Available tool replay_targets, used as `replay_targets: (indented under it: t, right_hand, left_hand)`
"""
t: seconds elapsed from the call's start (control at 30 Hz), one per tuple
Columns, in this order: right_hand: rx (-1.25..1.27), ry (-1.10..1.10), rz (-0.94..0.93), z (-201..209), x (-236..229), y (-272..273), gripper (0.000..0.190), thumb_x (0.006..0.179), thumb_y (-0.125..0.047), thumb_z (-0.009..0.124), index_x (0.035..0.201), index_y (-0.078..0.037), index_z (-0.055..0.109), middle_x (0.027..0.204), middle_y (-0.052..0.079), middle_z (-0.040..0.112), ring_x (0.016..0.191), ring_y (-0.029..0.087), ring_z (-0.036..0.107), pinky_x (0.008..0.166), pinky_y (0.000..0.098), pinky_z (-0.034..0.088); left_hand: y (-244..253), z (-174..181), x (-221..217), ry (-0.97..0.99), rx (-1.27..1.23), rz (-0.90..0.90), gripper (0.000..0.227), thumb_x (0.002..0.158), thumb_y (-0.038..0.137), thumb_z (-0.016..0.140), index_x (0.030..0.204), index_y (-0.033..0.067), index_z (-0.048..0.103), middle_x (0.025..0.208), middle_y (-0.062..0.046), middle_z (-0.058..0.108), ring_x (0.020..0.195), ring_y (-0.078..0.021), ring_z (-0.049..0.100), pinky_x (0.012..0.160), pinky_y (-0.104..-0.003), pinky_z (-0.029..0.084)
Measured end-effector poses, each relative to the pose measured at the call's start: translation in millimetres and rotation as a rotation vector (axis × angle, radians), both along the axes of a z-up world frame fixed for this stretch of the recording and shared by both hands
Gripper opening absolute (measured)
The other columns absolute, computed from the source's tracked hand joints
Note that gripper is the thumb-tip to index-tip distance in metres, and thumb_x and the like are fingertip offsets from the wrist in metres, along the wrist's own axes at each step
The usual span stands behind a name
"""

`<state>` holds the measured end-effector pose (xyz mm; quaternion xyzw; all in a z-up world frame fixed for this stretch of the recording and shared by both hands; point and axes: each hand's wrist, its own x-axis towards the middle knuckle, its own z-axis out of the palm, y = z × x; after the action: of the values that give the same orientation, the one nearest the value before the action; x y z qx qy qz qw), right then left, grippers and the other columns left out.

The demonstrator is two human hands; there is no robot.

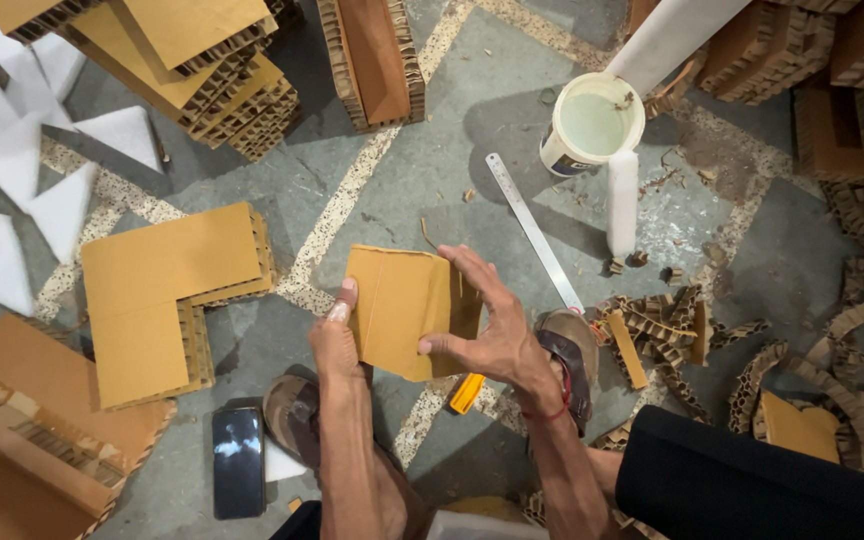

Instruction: The person applies glue to the edges of a corrugated cardboard piece using a foam roller and a bucket of adhesive. They then fold the cardboard into a box shape and press the glued edges together to secure the structure.

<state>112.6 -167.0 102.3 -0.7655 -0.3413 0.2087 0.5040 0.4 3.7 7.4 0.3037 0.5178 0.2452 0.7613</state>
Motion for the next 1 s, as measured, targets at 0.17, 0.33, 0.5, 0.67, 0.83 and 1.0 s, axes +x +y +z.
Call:
replay_targets:
  t: [0.17,0.33,0.5,0.67,0.83,1.0]
  right_hand:
    - [-0.071,-0.034,0.063,-3,-1,-2,0.132,0.053,-0.051,0.096,0.161,-0.009,0.033,0.164,0.026,0.037,0.158,0.042,0.027,0.129,0.0537,0.018]
    - [-0.067,-0.114,0.132,-8,-1,-1,0.153,0.044,-0.053,0.099,0.164,-0.006,0.015,0.17,0.025,0.021,0.159,0.042,0.015,0.129,0.054,0.016]
    - [-0.024,0.047,0.158,-5,3,-7,0.161,0.044,-0.044,0.099,0.166,-0.006,0.002,0.174,0.023,0.011,0.161,0.039,0.011,0.129,0.0491,0.019]
    - [-0.017,0.07,0.141,-17,10,-9,0.153,0.047,-0.033,0.101,0.166,-0.005,0.009,0.174,0.022,0.018,0.162,0.034,0.019,0.13,0.0441,0.02]
    - [0.321,0.389,0.157,-21,1,-6,0.139,0.062,-0.023,0.098,0.167,0.002,0.01,0.175,0.024,0.02,0.164,0.032,0.02,0.133,0.0432,0.017]
    - [0.332,0.427,0.164,-15,1,-1,0.138,0.066,-0.026,0.098,0.168,0.001,0.008,0.175,0.023,0.021,0.163,0.032,0.022,0.132,0.0419,0.02]
  left_hand:
    - [-2,4,2,-0.029,-0.007,0.023,0.039,0.087,0.023,0.079,0.105,-0.0109,0.074,0.099,-0.017,0.076,0.082,-0.0229,0.073,0.072,-0.033,0.058]
    - [0,10,4,0.015,-0.036,0.038,0.039,0.087,0.023,0.078,0.107,-0.0105,0.072,0.1,-0.016,0.076,0.084,-0.0239,0.073,0.073,-0.033,0.058]
    - [-5,25,7,0.028,0.038,0.078,0.033,0.092,0.024,0.074,0.105,-0.006,0.074,0.097,-0.012,0.075,0.083,-0.02,0.071,0.073,-0.031,0.056]
    - [-18,56,9,0.24,0.413,0.022,0.031,0.099,0.028,0.067,0.098,-0.002,0.072,0.086,-0.008,0.07,0.074,-0.0147,0.063,0.065,-0.029,0.052]
    - [-35,94,14,0.278,0.67,0.034,0.027,0.101,0.026,0.064,0.095,0.0007,0.07,0.078,-0.002,0.068,0.067,-0.0097,0.059,0.059,-0.027,0.048]
    - [-43,97,19,0.278,0.714,0.027,0.026,0.101,0.024,0.065,0.089,0.0012,0.067,0.072,-0.002,0.065,0.062,-0.0096,0.056,0.055,-0.027,0.045]
